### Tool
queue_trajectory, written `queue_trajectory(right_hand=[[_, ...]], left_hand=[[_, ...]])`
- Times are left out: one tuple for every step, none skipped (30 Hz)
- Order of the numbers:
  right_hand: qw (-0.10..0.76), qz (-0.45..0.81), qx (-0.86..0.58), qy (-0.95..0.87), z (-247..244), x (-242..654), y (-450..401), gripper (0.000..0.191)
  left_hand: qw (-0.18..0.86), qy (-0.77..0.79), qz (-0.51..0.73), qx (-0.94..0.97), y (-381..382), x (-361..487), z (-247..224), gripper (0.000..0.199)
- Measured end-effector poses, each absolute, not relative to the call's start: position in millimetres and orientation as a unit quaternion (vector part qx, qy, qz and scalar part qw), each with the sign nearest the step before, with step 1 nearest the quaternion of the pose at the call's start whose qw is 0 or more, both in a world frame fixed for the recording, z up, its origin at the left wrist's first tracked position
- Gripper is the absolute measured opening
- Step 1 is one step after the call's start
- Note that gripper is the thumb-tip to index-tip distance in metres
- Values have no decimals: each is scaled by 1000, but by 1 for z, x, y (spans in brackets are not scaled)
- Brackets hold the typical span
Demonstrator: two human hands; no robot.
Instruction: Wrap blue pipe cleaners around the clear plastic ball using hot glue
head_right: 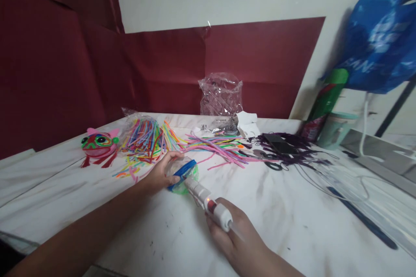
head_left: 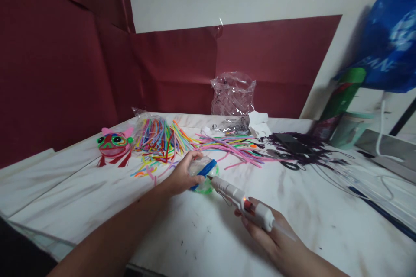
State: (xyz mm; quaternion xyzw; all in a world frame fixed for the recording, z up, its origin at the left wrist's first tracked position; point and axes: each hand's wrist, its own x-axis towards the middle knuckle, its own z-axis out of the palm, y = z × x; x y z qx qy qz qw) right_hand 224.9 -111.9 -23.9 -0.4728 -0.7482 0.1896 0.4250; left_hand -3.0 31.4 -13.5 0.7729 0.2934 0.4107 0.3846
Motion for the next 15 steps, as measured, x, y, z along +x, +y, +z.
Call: queue_trajectory(right_hand=[[429,189,-474,-745,-24,225,-112,16],[433,187,-476,-742,-24,225,-112,16],[435,185,-477,-741,-23,225,-112,16],[436,184,-478,-740,-23,225,-112,16],[436,184,-479,-740,-22,224,-112,17],[434,185,-478,-740,-22,224,-113,17],[435,186,-478,-740,-22,224,-113,18],[436,186,-478,-739,-23,224,-113,19],[438,186,-480,-737,-24,224,-113,19],[442,185,-482,-734,-25,224,-113,20],[443,184,-483,-732,-27,224,-113,20],[445,185,-483,-731,-28,225,-113,21],[444,186,-483,-731,-29,225,-113,21],[444,188,-483,-731,-30,225,-113,21],[444,190,-483,-730,-30,226,-112,21]], left_hand=[[383,293,411,774,32,-3,-14,58],[382,294,409,775,32,-3,-14,58],[381,295,409,775,32,-3,-14,58],[380,297,408,775,32,-3,-13,58],[379,298,407,776,32,-3,-13,59],[378,299,406,776,31,-3,-13,58],[376,298,407,777,31,-3,-13,58],[375,297,407,778,31,-3,-13,58],[374,296,407,779,31,-3,-12,58],[374,297,407,779,30,-3,-12,58],[374,299,407,778,30,-3,-11,58],[375,301,407,777,29,-2,-11,58],[376,303,407,776,29,-2,-11,58],[377,303,407,775,29,-2,-10,58],[378,302,408,774,29,-2,-10,58]])
